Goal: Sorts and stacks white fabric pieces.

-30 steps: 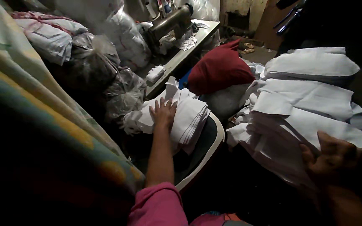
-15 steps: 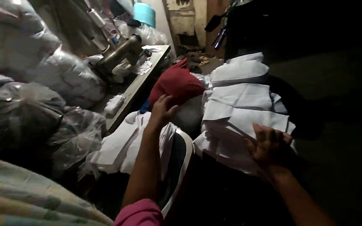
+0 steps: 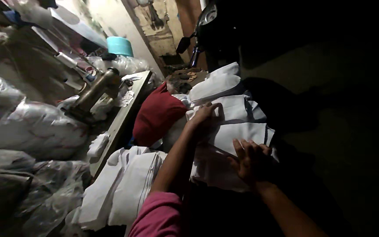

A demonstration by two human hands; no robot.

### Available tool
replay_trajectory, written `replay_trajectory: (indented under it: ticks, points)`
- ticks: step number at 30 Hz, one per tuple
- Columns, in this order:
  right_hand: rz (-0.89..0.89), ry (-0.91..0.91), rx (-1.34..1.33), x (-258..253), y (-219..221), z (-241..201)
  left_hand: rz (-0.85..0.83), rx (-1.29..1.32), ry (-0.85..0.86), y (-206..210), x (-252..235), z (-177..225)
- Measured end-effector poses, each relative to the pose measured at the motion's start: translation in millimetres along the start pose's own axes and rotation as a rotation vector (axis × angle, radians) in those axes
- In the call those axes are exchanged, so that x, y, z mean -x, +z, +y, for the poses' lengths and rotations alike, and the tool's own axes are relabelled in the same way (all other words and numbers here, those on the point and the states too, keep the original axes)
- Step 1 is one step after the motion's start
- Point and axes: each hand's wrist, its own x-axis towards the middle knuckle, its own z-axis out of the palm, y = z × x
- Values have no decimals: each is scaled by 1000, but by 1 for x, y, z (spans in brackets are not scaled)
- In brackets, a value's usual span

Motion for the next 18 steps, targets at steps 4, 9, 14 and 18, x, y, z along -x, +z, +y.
replay_trajectory:
  ticks: [4, 9, 14, 18]
  points:
    - [-30, 22, -52, -6, -7, -1, -35, -85, -29, 2, 8, 9]
    - [-517, 448, -779, -95, -40, 44, 36, -165, -29, 12, 19, 8]
    - [-537, 1104, -1021, -140, 7, 79, 117, -144, -6, 10, 35, 33]
    - [-683, 1147, -851, -150, 32, 86, 53, -26, 83, 21, 70, 95]
